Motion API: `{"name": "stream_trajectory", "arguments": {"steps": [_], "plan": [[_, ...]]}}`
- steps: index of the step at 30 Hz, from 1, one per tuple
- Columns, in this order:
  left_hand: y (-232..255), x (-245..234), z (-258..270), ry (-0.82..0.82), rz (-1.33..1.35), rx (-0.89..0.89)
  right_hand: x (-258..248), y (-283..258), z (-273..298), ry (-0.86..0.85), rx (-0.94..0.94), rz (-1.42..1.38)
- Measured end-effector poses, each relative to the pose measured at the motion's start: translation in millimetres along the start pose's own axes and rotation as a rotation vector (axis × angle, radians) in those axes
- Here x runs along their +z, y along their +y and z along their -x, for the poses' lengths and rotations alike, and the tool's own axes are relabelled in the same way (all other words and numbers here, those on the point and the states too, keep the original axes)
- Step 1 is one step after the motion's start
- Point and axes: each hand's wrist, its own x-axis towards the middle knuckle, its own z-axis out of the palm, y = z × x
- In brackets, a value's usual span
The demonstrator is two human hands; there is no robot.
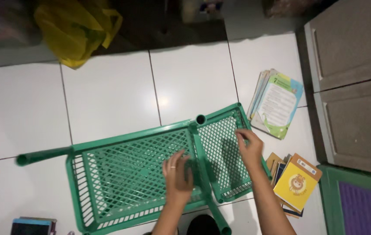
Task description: The person assembles a green plastic storage basket by snapping together the frame and legs, then places several books and notebooks into the basket. The person sits on the floor during the task.
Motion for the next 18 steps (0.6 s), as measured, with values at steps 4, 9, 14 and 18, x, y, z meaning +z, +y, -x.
{"name": "stream_trajectory", "arguments": {"steps": [4, 9, 14, 18], "plan": [[-11, 8, 12, -0.026, -0.024, -0.059, 73, 75, -12, -0.138, -0.150, 0.175], [-23, 14, 23, -0.078, -0.065, -0.081, 142, 120, -18, -0.267, -0.272, 0.302], [-26, 12, 29, -0.089, -0.031, -0.051, 168, 139, -11, -0.275, -0.302, 0.550], [-21, 7, 27, -0.120, 0.022, -0.070, 165, 146, -1, -0.413, -0.358, 0.742]]}}
